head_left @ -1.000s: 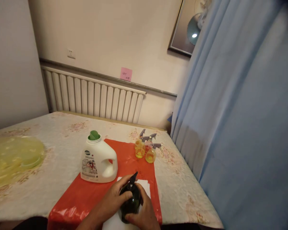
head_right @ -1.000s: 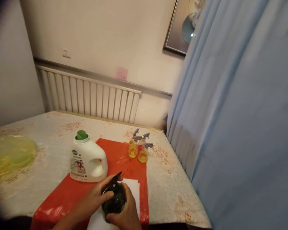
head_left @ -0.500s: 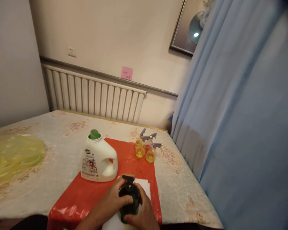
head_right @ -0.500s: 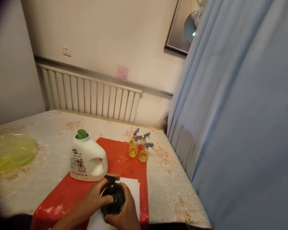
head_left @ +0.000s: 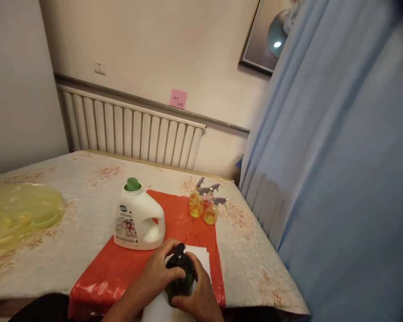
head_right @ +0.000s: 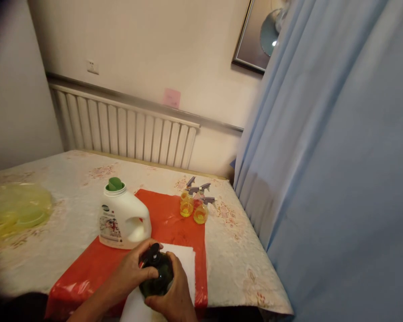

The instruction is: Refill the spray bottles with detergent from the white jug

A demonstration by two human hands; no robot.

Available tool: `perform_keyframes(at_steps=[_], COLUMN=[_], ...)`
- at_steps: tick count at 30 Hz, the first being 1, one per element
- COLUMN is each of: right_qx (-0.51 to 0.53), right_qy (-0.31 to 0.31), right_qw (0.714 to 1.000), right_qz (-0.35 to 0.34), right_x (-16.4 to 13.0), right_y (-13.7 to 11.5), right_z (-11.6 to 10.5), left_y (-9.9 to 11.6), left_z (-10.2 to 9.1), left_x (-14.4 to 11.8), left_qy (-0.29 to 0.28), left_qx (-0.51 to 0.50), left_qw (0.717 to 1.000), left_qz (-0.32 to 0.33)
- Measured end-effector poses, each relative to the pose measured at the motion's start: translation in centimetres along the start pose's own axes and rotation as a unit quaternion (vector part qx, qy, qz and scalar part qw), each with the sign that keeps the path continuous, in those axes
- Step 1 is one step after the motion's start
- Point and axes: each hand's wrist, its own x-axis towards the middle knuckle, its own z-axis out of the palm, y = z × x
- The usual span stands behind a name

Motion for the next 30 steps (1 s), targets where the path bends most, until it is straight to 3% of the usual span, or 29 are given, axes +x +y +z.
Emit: perform_keyframes(at_steps=[4, 6, 11, 17, 24, 30], right_qx=[0.008, 0.011, 0.005, -0.019, -0.048, -0.053], right_qy=[-0.001, 0.0, 0.006, 0.004, 0.012, 0.006], right_qw=[1.0, 1.0, 1.0, 1.0, 0.999, 0.998], right_qz=[-0.018, -0.014, 0.006, -0.022, 0.007, 0.025], right_x=[0.0, -0.1, -0.1, -0.2, -0.3, -0.3], right_y=[-0.1, -0.2, -0.2, 0.0, 1.3, 1.2], right_z=[0.0, 0.0, 0.0, 0.1, -0.1, -0.2], left_y=[0.1, 0.0, 0.5, 1.4, 1.2, 1.4], left_z=[-0.8, -1.1, -0.6, 0.0, -1.1, -1.9], left_x=[-0.3, -0.4, -0.3, -0.2, 0.0, -0.3], left_qy=[-0.068, -0.075, -0.03, 0.022, 0.037, 0.032], left_qx=[-0.035, -0.039, -0.032, -0.015, -0.107, -0.071], left_qw=[0.997, 0.996, 0.999, 0.999, 0.993, 0.996], left_qz=[-0.027, -0.025, -0.004, 0.022, 0.025, 0.033])
